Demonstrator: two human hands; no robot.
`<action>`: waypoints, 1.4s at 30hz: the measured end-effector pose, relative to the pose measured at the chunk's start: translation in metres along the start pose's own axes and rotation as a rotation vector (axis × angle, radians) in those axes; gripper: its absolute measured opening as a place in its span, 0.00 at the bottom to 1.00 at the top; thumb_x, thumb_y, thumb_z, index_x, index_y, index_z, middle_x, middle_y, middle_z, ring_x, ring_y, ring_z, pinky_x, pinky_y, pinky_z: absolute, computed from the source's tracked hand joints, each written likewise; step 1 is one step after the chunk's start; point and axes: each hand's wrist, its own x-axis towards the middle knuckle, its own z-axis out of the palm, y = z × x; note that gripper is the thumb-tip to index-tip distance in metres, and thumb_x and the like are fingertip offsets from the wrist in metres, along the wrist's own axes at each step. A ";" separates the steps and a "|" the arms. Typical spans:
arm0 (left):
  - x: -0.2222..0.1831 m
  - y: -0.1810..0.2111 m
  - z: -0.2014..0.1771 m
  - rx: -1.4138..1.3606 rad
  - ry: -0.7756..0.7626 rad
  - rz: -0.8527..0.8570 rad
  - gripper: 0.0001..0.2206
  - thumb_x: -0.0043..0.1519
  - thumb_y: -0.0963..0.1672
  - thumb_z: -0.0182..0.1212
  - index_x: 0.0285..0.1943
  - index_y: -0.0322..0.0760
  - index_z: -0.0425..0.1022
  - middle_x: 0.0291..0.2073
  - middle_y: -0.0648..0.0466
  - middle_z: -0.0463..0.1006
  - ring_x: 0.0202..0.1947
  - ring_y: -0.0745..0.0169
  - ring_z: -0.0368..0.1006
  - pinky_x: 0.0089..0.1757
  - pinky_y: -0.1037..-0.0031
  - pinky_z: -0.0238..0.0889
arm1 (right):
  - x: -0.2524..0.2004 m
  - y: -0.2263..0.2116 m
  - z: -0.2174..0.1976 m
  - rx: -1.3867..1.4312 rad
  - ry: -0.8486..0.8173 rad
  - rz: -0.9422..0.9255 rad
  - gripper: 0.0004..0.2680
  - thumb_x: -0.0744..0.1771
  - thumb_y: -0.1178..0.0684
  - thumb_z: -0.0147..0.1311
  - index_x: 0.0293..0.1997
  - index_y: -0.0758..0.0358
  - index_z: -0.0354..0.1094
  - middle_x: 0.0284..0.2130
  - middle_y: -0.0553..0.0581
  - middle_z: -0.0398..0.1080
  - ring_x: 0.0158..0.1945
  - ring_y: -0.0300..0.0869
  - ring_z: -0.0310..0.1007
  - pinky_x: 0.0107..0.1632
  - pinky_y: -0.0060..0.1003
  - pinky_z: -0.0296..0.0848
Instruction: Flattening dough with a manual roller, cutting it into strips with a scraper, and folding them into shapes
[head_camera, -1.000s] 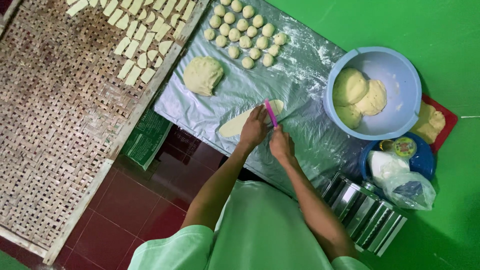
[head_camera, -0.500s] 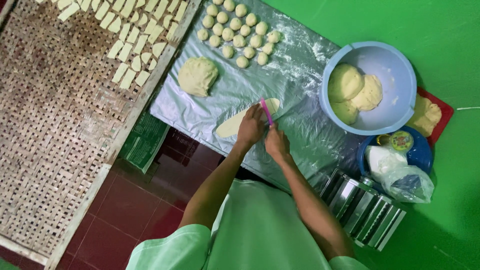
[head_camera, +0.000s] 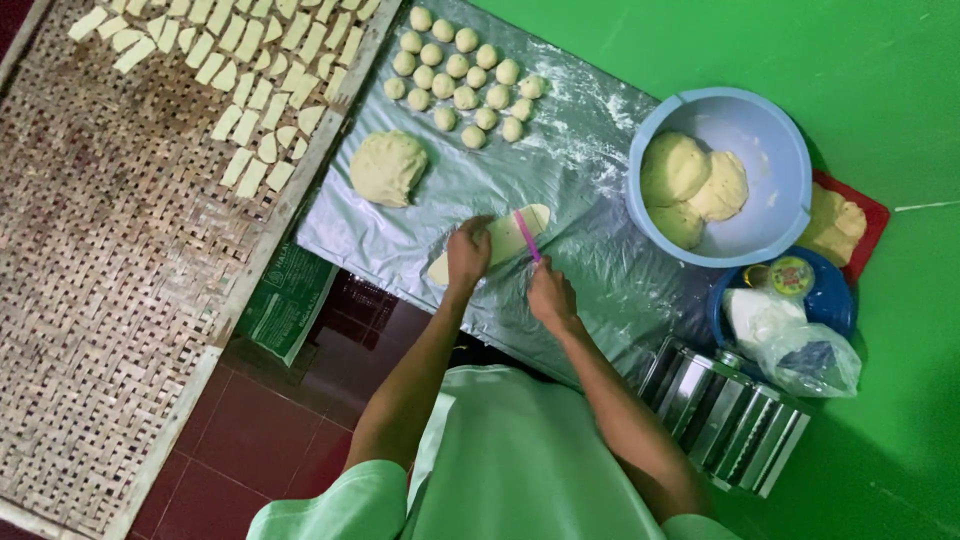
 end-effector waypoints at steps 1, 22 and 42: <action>-0.009 0.006 0.000 0.001 0.005 0.000 0.15 0.60 0.42 0.57 0.55 0.49 0.81 0.48 0.53 0.84 0.54 0.49 0.78 0.57 0.57 0.64 | -0.001 0.001 0.002 -0.001 0.000 -0.005 0.10 0.73 0.52 0.35 0.55 0.67 0.58 0.30 0.71 0.75 0.34 0.64 0.80 0.33 0.59 0.79; -0.053 0.015 -0.002 0.622 -0.277 0.114 0.30 0.71 0.51 0.47 0.83 0.64 0.41 0.81 0.48 0.36 0.80 0.39 0.31 0.67 0.34 0.30 | -0.003 -0.007 0.002 0.022 0.056 0.022 0.07 0.71 0.53 0.40 0.53 0.62 0.58 0.35 0.71 0.77 0.43 0.67 0.80 0.42 0.63 0.79; -0.047 0.005 -0.001 0.528 -0.274 0.057 0.34 0.66 0.52 0.53 0.82 0.65 0.45 0.80 0.50 0.45 0.80 0.43 0.37 0.68 0.35 0.33 | -0.081 0.008 -0.013 0.267 0.044 0.209 0.13 0.73 0.44 0.33 0.55 0.61 0.60 0.37 0.72 0.77 0.43 0.67 0.79 0.40 0.62 0.75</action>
